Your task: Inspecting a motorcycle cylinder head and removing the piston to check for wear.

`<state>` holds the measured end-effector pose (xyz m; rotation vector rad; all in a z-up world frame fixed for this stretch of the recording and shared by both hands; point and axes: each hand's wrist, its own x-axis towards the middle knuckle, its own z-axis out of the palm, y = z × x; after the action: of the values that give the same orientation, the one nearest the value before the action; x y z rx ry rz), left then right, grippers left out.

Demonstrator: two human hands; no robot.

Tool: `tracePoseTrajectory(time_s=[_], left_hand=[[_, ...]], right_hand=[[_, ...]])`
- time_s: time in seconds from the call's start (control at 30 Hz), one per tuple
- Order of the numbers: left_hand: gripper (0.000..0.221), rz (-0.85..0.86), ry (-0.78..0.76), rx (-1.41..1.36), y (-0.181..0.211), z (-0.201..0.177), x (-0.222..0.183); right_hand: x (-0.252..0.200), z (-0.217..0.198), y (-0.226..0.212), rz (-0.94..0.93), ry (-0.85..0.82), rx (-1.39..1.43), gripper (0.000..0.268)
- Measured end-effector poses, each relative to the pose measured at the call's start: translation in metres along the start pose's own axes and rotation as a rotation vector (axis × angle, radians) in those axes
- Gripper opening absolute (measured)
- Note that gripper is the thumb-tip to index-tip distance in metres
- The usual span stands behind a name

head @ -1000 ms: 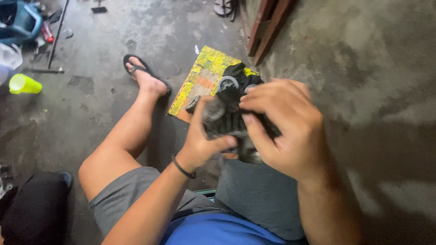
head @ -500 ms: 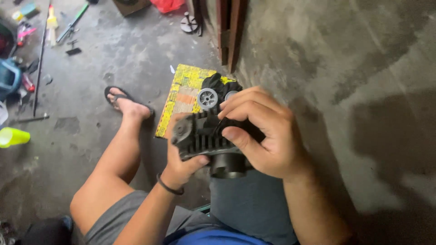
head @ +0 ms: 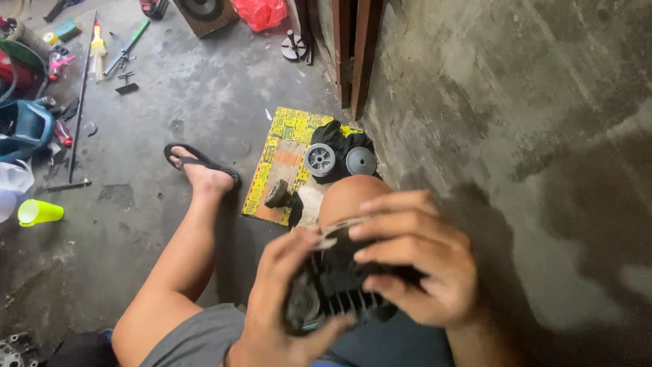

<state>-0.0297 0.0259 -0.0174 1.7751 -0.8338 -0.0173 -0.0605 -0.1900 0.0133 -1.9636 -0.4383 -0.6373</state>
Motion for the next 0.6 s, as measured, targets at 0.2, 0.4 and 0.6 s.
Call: tracePoseTrajectory(time_s=[0.2, 0.4, 0.6], left_hand=[[0.091, -0.058, 0.006, 0.028, 0.006, 0.004, 0.000], [0.095, -0.031, 0.005, 0.051, -0.012, 0.012, -0.009], [0.094, -0.054, 0.052, 0.034, 0.003, 0.012, 0.003]], right_hand=[[-0.013, 0.004, -0.021, 0.115, 0.164, -0.096, 0.020], [-0.055, -0.001, -0.007, -0.179, 0.068, -0.461, 0.023], [-0.059, -0.016, -0.014, 0.108, 0.288, -0.550, 0.021]])
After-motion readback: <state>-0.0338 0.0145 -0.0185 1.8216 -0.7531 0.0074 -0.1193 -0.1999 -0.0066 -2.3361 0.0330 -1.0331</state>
